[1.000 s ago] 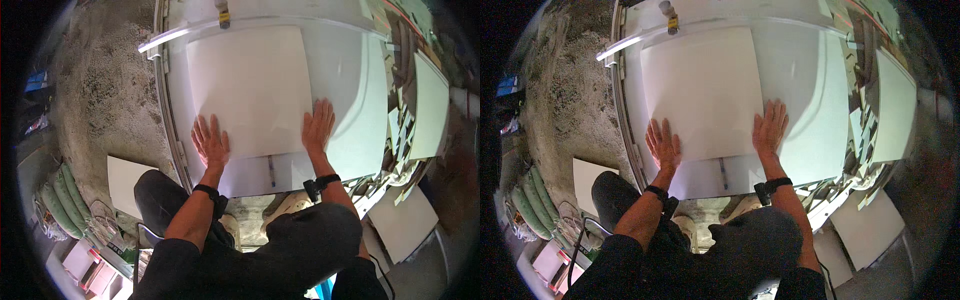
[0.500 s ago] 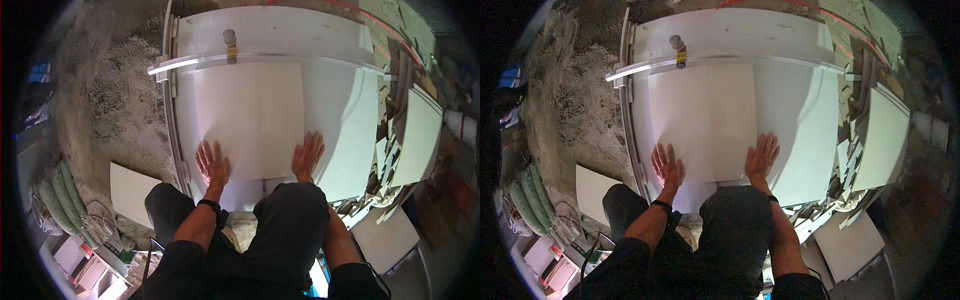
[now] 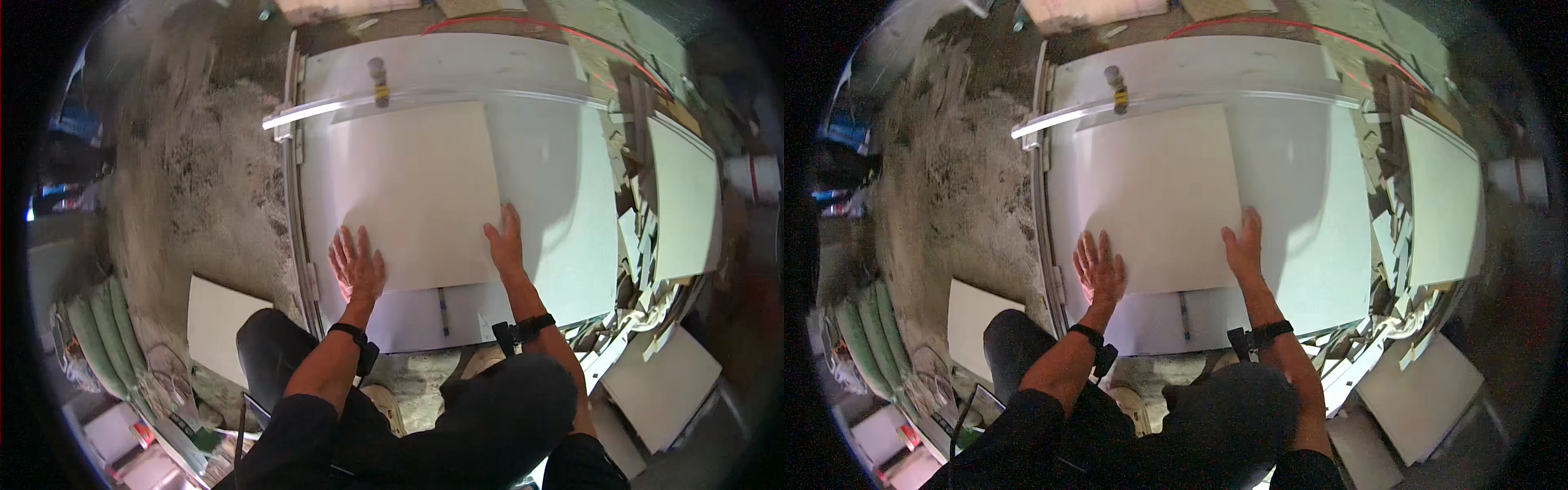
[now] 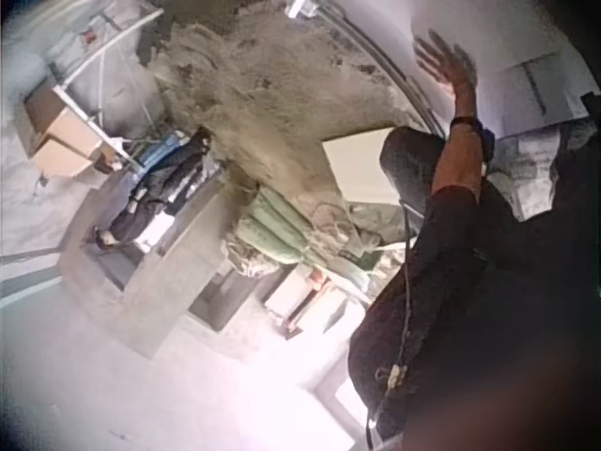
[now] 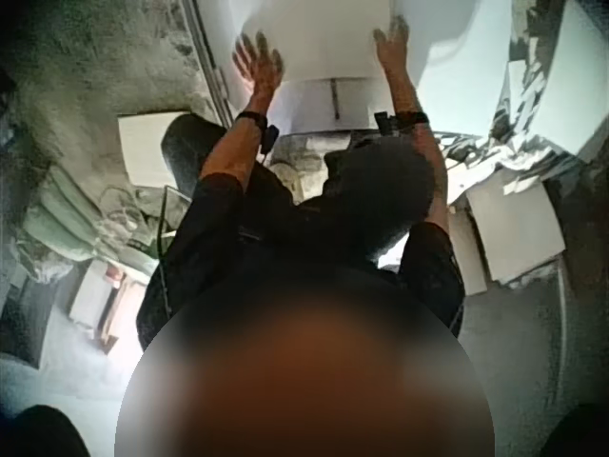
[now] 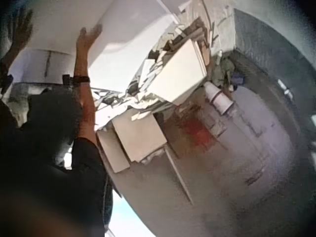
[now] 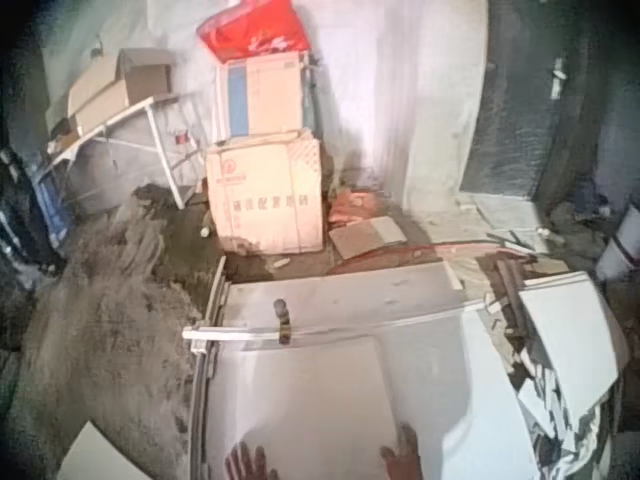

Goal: Measure and cut ceramic tiles using a manual tile cutter.

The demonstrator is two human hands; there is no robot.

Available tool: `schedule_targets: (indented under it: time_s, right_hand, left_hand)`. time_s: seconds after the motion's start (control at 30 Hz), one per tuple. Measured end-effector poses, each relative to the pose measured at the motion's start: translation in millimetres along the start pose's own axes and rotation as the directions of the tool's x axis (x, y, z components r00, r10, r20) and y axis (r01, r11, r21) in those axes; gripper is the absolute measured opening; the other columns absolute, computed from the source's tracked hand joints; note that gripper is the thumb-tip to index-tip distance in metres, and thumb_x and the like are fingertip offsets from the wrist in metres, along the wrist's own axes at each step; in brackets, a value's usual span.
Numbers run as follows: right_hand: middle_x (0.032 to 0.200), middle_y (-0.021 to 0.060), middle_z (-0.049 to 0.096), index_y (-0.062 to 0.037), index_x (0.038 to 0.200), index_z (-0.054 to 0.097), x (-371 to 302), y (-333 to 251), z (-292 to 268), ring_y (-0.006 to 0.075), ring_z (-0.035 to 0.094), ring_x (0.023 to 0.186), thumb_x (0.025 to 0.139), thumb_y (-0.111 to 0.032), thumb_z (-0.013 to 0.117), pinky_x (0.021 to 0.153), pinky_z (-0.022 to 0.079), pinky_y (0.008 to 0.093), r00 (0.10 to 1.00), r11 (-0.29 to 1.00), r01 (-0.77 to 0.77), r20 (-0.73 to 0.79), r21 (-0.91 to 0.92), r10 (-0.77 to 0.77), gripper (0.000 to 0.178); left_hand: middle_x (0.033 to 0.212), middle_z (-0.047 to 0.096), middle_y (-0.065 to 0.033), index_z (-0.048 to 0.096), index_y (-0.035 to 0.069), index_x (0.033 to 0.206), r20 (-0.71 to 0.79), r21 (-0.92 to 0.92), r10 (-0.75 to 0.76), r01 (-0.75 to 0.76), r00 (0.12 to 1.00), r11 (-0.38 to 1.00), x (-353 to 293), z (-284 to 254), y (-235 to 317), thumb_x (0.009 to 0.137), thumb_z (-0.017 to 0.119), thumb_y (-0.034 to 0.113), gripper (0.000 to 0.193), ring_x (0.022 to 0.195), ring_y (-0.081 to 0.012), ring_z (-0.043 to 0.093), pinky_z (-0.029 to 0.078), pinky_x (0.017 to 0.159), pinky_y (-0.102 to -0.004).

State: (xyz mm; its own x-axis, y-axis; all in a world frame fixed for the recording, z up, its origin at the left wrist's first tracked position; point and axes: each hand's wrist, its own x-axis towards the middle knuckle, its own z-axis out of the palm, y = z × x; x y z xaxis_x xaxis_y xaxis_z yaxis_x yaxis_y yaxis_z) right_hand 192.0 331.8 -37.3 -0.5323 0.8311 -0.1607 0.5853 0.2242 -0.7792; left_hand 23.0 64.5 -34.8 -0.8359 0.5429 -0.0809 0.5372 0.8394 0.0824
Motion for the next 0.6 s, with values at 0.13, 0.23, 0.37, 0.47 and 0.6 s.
schedule_targets:
  time_s: [0.13,0.23,0.37,0.47,0.6]
  right_hand:
    - [0.119,0.0172,0.060,-0.0046,0.127,0.053,15,-13,7,0.0283,0.058,0.113,0.089,-0.019,0.063,0.097,0.047,0.0418,0.927,0.820,-0.375,0.150,0.433,0.344,0.043]
    - [0.109,0.0187,0.062,-0.0035,0.105,0.064,26,-20,20,0.0373,0.057,0.103,0.087,-0.008,0.051,0.095,0.044,0.0494,0.985,0.906,0.084,0.171,-0.416,-0.012,0.022]
    - [0.097,0.0231,0.066,-0.0008,0.097,0.064,-23,-9,-25,0.0413,0.063,0.094,0.096,-0.025,0.052,0.084,0.047,0.0543,0.938,0.966,-0.231,-0.239,0.113,0.252,0.027]
    - [0.085,0.0191,0.068,-0.0047,0.096,0.065,-104,-1,-114,0.0367,0.067,0.081,0.097,-0.029,0.054,0.071,0.051,0.0486,0.913,0.984,-0.175,-0.379,-0.027,0.152,0.026]
    - [0.074,0.0150,0.069,-0.0074,0.105,0.067,-259,12,-218,0.0306,0.066,0.065,0.099,-0.034,0.056,0.064,0.053,0.0431,0.800,0.965,-0.257,-0.549,0.051,0.242,0.030]
  left_hand:
    - [0.156,0.033,-0.0172,0.039,0.020,0.151,-0.135,0.044,0.073,-0.068,0.988,0.997,2,29,-15,0.092,0.054,0.035,0.063,0.145,-0.0352,0.029,0.018,0.119,-0.0530]
    - [0.153,0.039,-0.0130,0.040,0.014,0.150,-0.203,0.266,0.187,-0.129,0.961,0.955,14,49,-27,0.098,0.050,0.031,0.055,0.142,-0.0326,0.035,0.029,0.114,-0.0515]
    - [0.159,0.029,-0.0140,0.027,0.023,0.157,-0.135,0.462,0.214,-0.129,0.967,0.877,20,61,-32,0.104,0.035,0.046,0.058,0.139,-0.0316,0.040,0.037,0.108,-0.0483]
    - [0.157,0.031,-0.0147,0.029,0.026,0.155,-0.233,0.249,0.190,-0.131,0.954,0.960,24,66,-30,0.104,0.032,0.047,0.055,0.138,-0.0343,0.039,0.035,0.110,-0.0515]
    - [0.157,0.030,-0.0156,0.030,0.025,0.154,-0.196,0.344,0.176,-0.100,0.965,0.934,32,68,-31,0.104,0.030,0.048,0.055,0.137,-0.0361,0.040,0.035,0.109,-0.0530]
